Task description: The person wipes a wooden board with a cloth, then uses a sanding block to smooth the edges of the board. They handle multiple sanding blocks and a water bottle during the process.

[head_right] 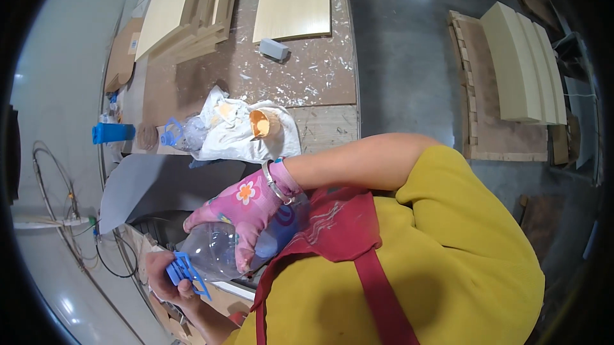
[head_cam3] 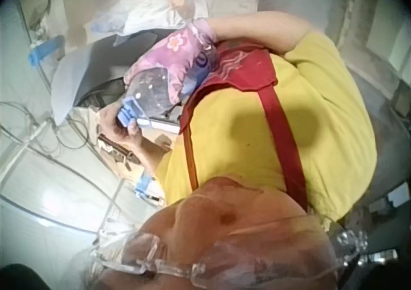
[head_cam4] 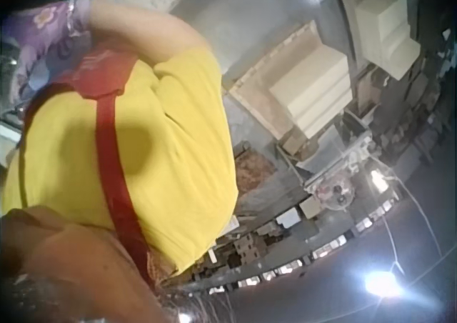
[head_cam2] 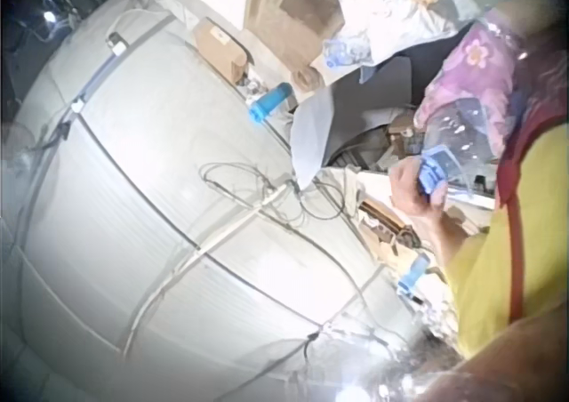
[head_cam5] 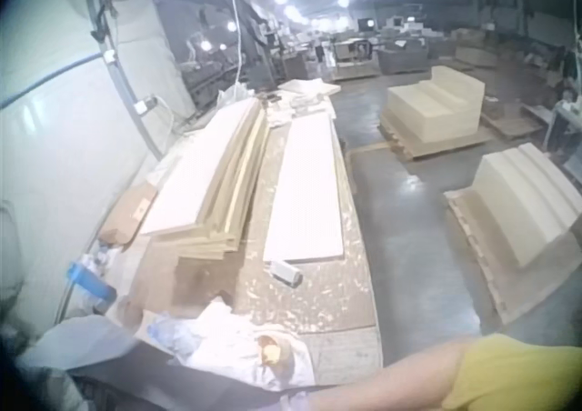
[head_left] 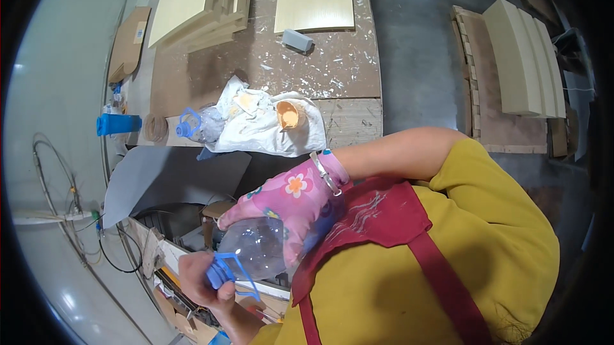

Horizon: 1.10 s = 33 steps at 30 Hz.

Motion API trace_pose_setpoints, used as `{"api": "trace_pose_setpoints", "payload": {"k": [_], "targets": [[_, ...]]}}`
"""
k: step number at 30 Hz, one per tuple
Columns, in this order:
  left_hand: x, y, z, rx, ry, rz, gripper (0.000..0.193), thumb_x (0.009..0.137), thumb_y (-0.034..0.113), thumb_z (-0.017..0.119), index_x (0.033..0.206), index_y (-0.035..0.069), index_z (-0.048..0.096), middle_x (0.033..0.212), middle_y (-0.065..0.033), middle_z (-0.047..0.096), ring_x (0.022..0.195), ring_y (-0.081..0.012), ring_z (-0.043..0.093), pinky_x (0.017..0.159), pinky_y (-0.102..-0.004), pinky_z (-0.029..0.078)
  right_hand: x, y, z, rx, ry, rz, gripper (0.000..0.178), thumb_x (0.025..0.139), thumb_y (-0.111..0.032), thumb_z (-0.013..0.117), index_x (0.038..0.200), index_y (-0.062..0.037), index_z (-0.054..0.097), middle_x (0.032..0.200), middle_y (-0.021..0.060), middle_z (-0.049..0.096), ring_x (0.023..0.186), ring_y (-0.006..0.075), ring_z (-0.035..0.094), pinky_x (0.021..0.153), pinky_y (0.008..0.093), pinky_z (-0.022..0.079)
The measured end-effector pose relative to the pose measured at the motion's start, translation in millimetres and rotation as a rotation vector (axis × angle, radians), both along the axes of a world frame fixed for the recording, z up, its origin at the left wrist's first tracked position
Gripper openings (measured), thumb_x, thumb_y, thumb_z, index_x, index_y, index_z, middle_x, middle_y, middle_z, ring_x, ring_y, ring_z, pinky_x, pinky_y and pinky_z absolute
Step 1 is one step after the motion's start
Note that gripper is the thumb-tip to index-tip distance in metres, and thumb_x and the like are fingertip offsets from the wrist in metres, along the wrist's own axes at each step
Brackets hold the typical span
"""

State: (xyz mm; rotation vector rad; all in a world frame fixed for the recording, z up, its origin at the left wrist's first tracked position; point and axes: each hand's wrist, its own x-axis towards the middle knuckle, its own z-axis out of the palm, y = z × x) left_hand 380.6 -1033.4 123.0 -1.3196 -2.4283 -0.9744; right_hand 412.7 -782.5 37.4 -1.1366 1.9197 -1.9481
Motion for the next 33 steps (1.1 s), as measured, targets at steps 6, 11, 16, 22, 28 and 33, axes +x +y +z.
{"api": "trace_pose_setpoints", "payload": {"k": [6,11,16,22,28,33], "targets": [[-6,36,11,-0.196,0.188,-0.011,0.045,0.094,0.04,0.041,0.079,0.002,0.061,0.064,-0.013,0.052,0.057,-0.0283,0.055,0.049,-0.0354,0.039,11,6,0,-0.039,-0.106,-0.101,0.09,0.064,-0.042,0.083,0.131,-0.0011,0.039,0.117,0.0176,0.058,0.108,0.0256,0.058,0.09,0.0332,0.047],[-29,61,0,-0.411,-0.115,0.207,0.032,0.093,0.032,0.047,0.082,0.003,0.056,0.068,-0.0164,0.05,0.062,-0.0312,0.054,0.059,-0.0347,0.043,14,9,-14,-0.012,-0.4,-0.206,0.08,0.07,-0.035,0.081,0.13,0.0005,0.041,0.115,0.012,0.058,0.108,0.0166,0.055,0.091,0.0295,0.045],[-22,71,18,-0.112,-0.546,0.016,0.037,0.094,0.032,0.054,0.119,0.004,0.054,0.081,-0.0036,0.057,0.074,-0.0107,0.05,0.07,-0.0251,0.043,11,39,0,0.107,-0.292,-0.24,0.079,0.073,-0.032,0.079,0.132,0.0003,0.039,0.119,0.0134,0.056,0.113,0.0183,0.051,0.097,0.0322,0.042],[-13,94,9,-0.178,-0.601,-0.018,0.03,0.089,0.011,0.054,0.116,0.0,0.055,0.085,-0.0073,0.064,0.077,-0.013,0.061,0.074,-0.0272,0.05,31,79,-8,0.189,-0.157,-0.263,0.089,0.071,-0.05,0.075,0.134,0.0007,0.038,0.123,0.0183,0.055,0.114,0.0232,0.053,0.097,0.0331,0.043],[-20,108,-34,0.031,-0.773,0.093,0.027,0.092,0.025,0.053,0.084,-0.001,0.058,0.065,-0.0053,0.063,0.059,-0.0094,0.056,0.058,-0.0228,0.044,63,80,-12,0.145,-0.224,-0.296,0.088,0.071,-0.031,0.078,0.138,0.0031,0.032,0.131,0.0175,0.047,0.121,0.0232,0.046,0.103,0.033,0.036],[21,108,-21,0.252,-0.845,-0.024,0.017,0.085,0.014,0.061,0.096,0.001,0.057,0.101,-0.005,0.066,0.069,-0.0069,0.057,0.063,-0.0238,0.048,79,97,3,0.062,-0.515,-0.435,0.091,0.07,-0.024,0.079,0.14,0.0021,0.028,0.129,0.0147,0.048,0.121,0.0205,0.044,0.102,0.0324,0.036]]}}
